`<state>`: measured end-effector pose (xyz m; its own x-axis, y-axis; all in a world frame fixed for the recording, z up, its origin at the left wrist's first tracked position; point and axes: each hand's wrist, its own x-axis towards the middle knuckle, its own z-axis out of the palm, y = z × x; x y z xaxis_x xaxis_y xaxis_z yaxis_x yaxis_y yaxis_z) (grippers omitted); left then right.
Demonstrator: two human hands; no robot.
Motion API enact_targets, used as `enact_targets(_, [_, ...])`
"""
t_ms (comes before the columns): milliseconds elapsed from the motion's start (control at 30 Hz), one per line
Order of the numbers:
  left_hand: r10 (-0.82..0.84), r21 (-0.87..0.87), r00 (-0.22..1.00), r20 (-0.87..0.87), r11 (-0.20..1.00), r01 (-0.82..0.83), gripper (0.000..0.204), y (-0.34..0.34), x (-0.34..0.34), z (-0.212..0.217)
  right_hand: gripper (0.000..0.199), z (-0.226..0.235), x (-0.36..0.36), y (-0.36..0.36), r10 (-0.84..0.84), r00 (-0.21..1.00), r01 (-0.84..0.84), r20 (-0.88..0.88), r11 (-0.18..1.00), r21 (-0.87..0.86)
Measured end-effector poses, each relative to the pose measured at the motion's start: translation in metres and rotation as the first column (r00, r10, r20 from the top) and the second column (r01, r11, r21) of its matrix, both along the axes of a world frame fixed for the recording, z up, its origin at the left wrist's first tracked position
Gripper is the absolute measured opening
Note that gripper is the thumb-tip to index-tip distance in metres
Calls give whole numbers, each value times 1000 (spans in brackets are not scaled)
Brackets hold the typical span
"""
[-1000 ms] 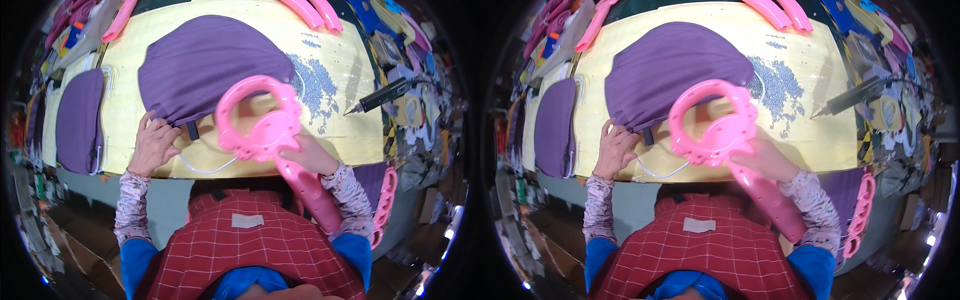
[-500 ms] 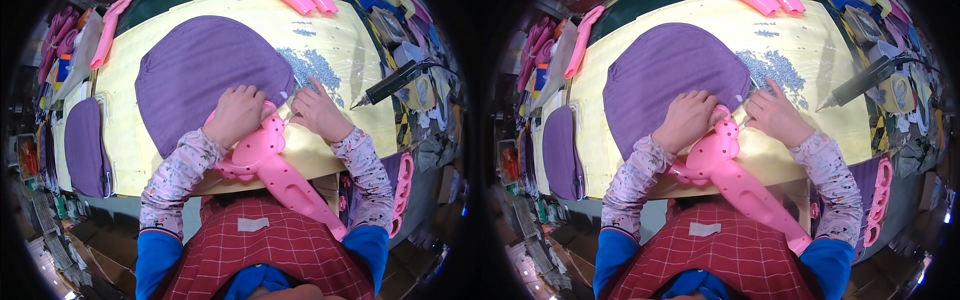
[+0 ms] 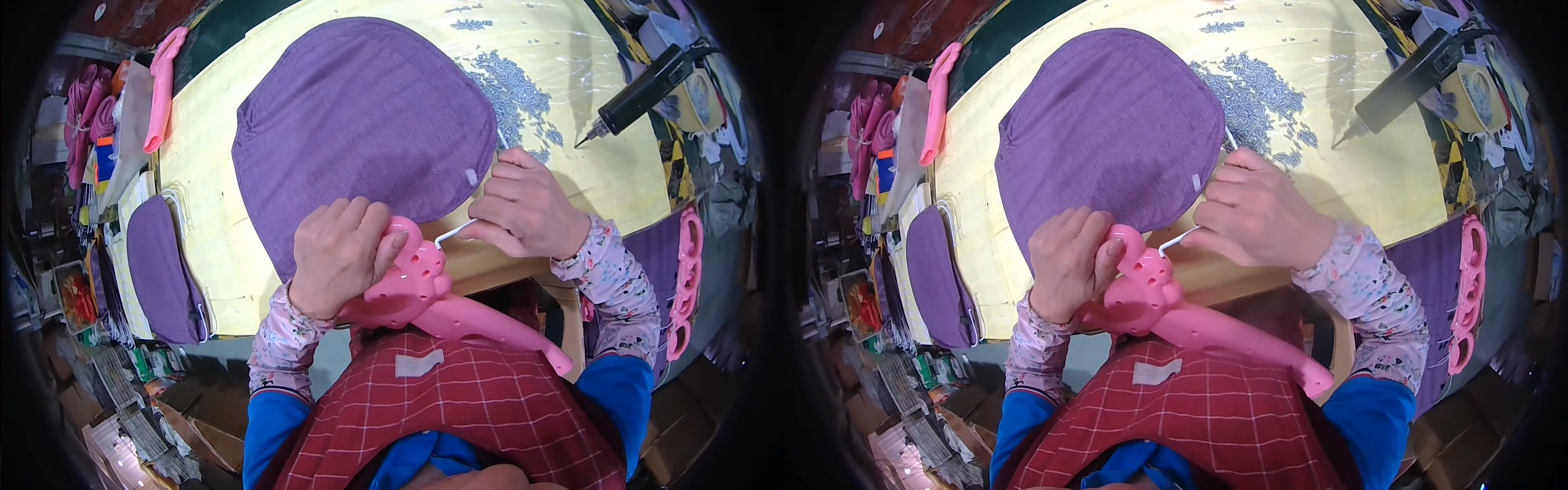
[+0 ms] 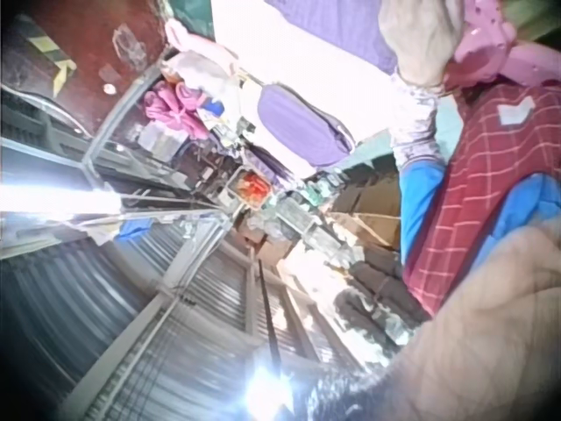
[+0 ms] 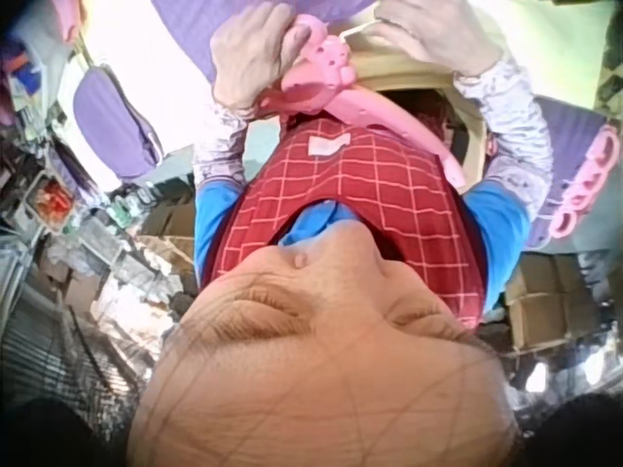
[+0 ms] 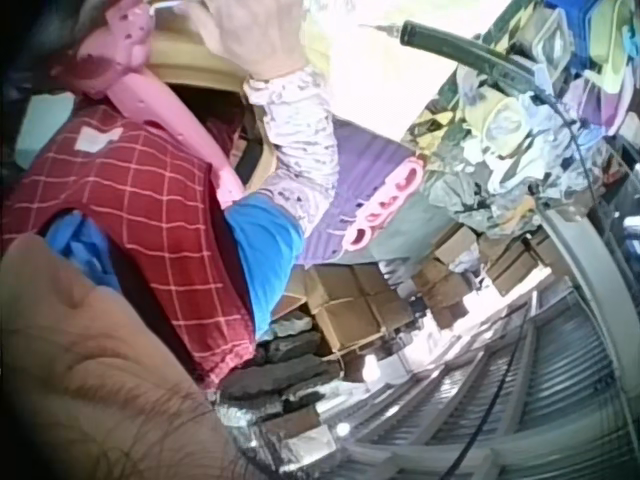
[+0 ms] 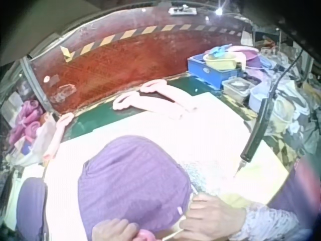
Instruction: The person repeatedly assembles purple fabric cushions onto pink plastic frames using a hot glue gun. They apply glue to the frame, attach the cushion, and place the finished unit into a cardboard box. The process is repeated multiple times throughout the clip.
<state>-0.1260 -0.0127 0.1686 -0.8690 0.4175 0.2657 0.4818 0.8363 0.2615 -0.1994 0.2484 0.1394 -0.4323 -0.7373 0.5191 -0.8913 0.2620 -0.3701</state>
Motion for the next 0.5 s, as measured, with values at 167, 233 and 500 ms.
enact_targets(167, [87, -24, 992, 95, 996, -85, 21, 4, -12, -36, 18, -24, 37, -10, -205, 972, 219, -116, 969, 116])
enact_targets(233, [102, -15, 982, 160, 995, -101, 21, 4, -18, -43, 14, -30, 48, -16, -236, 965, 252, -115, 957, 146])
enact_targets(500, [-88, -68, 996, 24, 994, 90, 16, 29, -66, -58, 19, -31, 8, 25, -304, 951, 302, -56, 953, -36])
